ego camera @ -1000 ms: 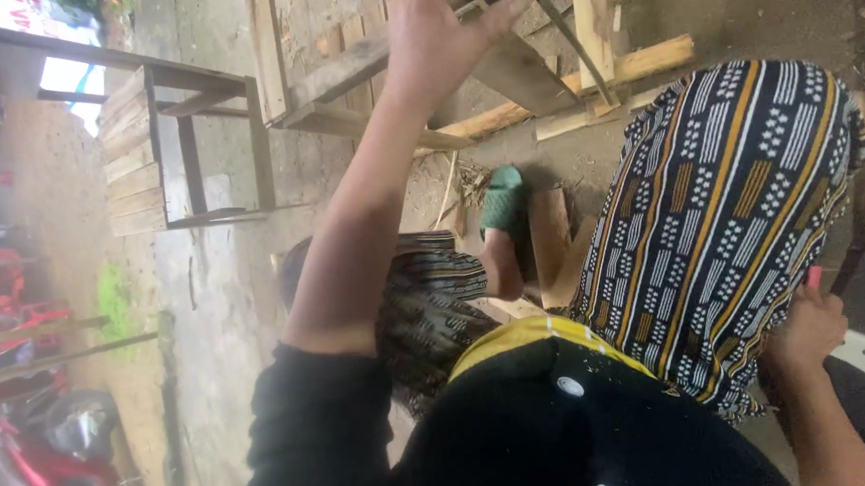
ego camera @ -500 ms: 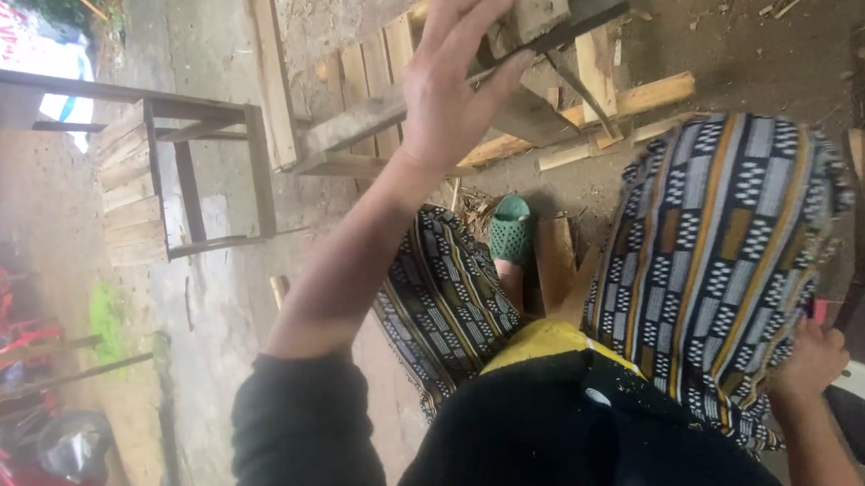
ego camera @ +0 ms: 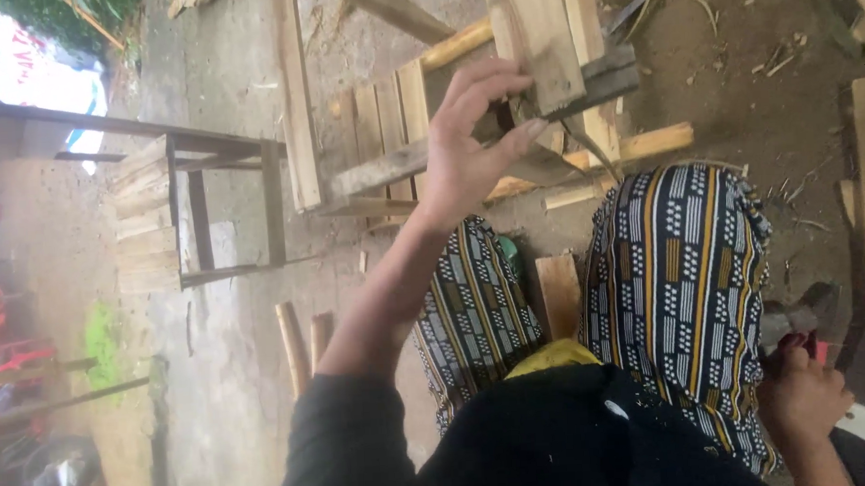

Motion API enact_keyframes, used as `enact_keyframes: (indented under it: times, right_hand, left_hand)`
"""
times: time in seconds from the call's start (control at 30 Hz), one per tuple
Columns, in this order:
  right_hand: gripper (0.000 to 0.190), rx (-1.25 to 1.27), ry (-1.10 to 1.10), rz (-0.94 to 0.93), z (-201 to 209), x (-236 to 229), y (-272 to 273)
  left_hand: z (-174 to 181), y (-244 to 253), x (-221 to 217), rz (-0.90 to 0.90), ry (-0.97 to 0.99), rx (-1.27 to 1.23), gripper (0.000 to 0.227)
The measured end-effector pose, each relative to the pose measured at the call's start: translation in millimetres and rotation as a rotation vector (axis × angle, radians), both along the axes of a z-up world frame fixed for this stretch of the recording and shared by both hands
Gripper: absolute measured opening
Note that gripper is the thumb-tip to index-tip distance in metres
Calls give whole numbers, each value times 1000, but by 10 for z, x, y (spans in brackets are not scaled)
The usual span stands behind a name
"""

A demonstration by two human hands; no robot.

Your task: The person sits on the ground among wooden stool frames and scrap wood, using pliers to pull nails from the frames and a hammer to tap and pry the wood apart. They reposition the frames repeatedly while extracting nails and separating pieces.

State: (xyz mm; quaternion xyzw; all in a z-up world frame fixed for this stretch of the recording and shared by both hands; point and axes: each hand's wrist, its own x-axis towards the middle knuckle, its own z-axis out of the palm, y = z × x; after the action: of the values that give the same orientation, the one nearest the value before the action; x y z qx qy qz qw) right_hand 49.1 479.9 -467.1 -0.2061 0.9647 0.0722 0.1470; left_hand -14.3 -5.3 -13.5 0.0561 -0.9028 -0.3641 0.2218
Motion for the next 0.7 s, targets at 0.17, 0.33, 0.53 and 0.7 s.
enact_keyframes:
  times: [0.17, 0.33, 0.53, 0.7]
  right_hand:
    - [47, -105, 52, 17, -155, -4, 17]
    - [31, -227, 43, -123, 284, -28, -216]
    - [42, -202, 2, -140, 276, -8, -231]
    - [38, -212, -66, -180, 278, -51, -254]
  left_hand:
    - [-8, -9, -75, 44, 13, 114, 20]
    - [95, 154, -161, 101, -26, 137, 13]
    - [82, 192, -247, 63, 28, 0, 21]
    - [22, 95, -219, 25, 90, -96, 11]
